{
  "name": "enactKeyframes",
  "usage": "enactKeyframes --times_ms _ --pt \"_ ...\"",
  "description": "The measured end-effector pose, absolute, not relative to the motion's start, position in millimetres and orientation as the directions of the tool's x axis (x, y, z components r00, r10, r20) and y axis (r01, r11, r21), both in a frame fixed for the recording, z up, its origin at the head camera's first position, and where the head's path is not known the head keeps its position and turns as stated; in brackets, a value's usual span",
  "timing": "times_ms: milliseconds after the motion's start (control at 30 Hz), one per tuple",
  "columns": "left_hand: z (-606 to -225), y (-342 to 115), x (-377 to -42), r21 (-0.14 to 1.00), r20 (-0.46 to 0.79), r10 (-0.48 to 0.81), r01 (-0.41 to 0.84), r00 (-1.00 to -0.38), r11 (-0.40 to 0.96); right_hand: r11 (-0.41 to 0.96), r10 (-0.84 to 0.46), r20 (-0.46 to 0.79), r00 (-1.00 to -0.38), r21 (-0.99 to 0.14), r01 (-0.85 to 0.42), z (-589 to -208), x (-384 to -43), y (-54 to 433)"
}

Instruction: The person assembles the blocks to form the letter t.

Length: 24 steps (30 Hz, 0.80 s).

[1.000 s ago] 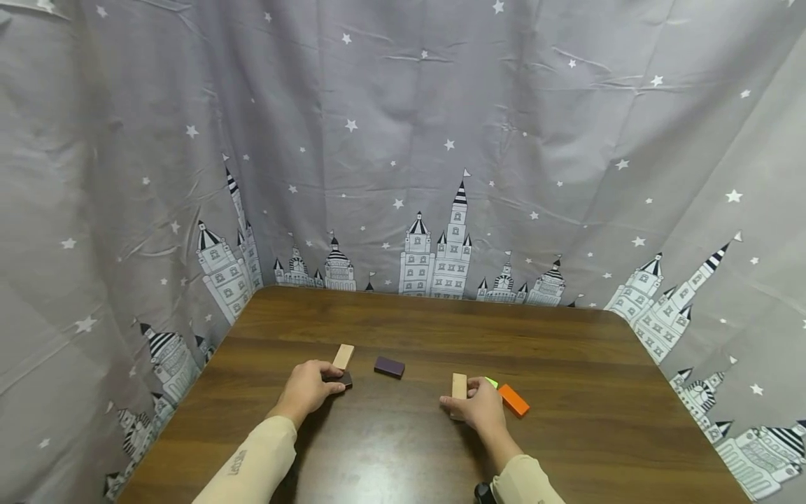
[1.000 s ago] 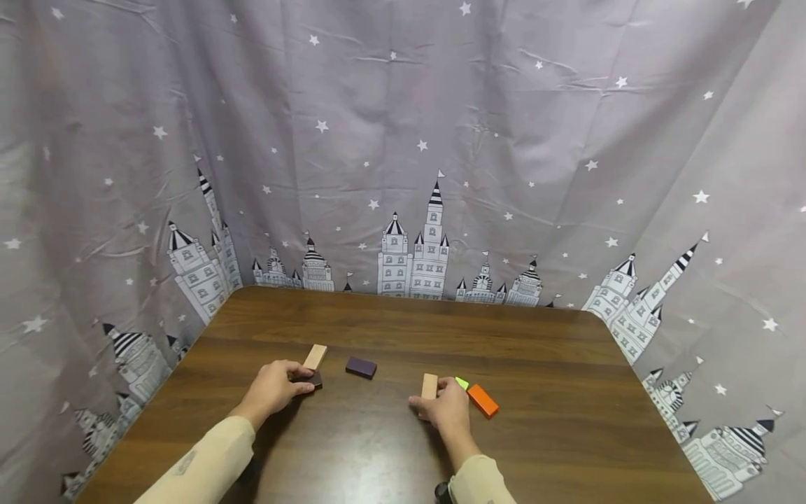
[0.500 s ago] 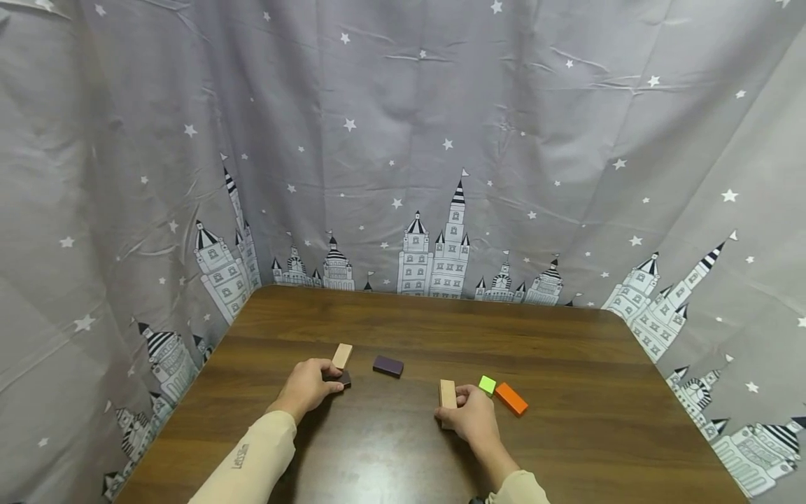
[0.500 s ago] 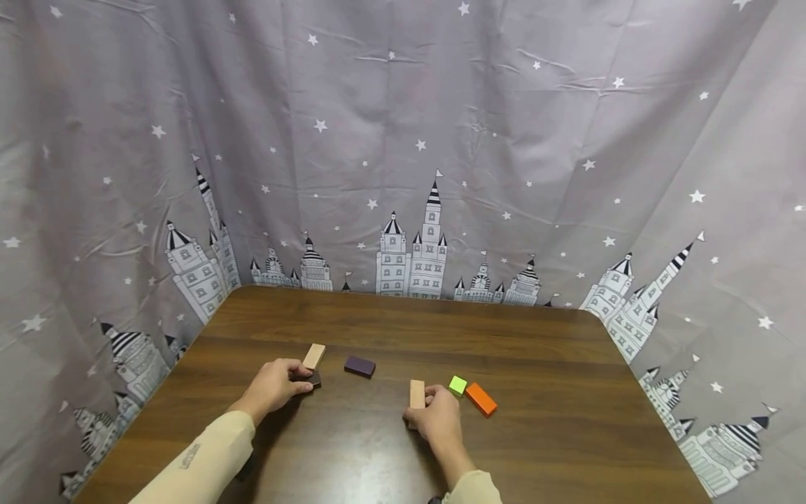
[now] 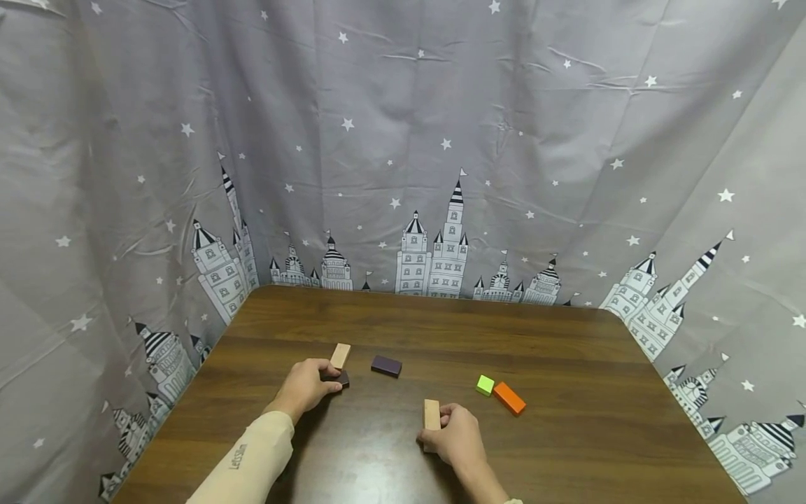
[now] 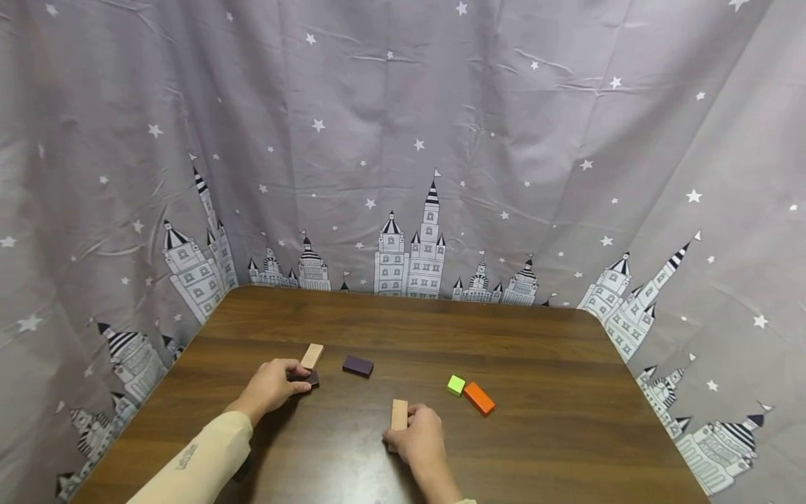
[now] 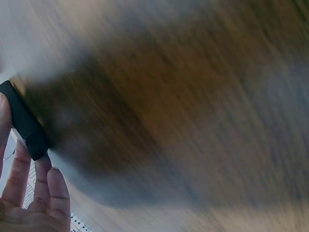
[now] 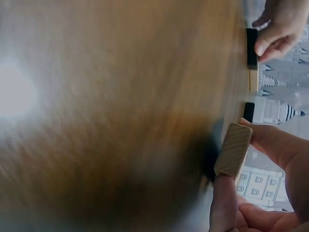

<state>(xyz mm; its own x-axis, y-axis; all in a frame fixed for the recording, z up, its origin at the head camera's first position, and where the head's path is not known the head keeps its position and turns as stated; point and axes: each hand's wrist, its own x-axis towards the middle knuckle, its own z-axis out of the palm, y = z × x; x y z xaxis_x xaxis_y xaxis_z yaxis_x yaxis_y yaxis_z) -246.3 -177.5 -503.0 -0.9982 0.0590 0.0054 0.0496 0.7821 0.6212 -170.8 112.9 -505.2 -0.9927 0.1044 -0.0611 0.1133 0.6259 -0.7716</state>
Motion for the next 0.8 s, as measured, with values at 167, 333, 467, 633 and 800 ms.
enactKeyframes --times_ms 167,333,467,633,800 --pt "-504.0 -177.9 -246.6 0.621 0.016 0.066 0.062 -0.998 0.782 0.639 0.081 -0.061 -0.995 -0.763 0.099 -507.6 -166.0 104.7" --pt "-503.3 -177.4 -246.3 0.617 0.016 0.068 0.063 -0.998 0.784 0.646 0.071 -0.041 -0.997 -0.760 0.077 -511.4 -164.6 101.7" --pt "-503.1 -177.1 -246.7 0.618 0.012 0.066 0.059 -0.998 0.784 0.657 0.073 -0.031 -0.997 -0.751 0.072 -513.8 -164.6 101.5" --pt "-503.2 -176.9 -247.1 0.618 0.012 0.067 0.060 -0.998 0.784 0.659 0.074 -0.012 -0.997 -0.750 0.058 -516.0 -164.2 101.7" --pt "-502.2 -177.1 -246.0 0.619 0.004 0.066 0.054 -0.998 0.784 0.667 0.064 0.010 -0.998 -0.745 0.035 -515.5 -163.3 103.0"
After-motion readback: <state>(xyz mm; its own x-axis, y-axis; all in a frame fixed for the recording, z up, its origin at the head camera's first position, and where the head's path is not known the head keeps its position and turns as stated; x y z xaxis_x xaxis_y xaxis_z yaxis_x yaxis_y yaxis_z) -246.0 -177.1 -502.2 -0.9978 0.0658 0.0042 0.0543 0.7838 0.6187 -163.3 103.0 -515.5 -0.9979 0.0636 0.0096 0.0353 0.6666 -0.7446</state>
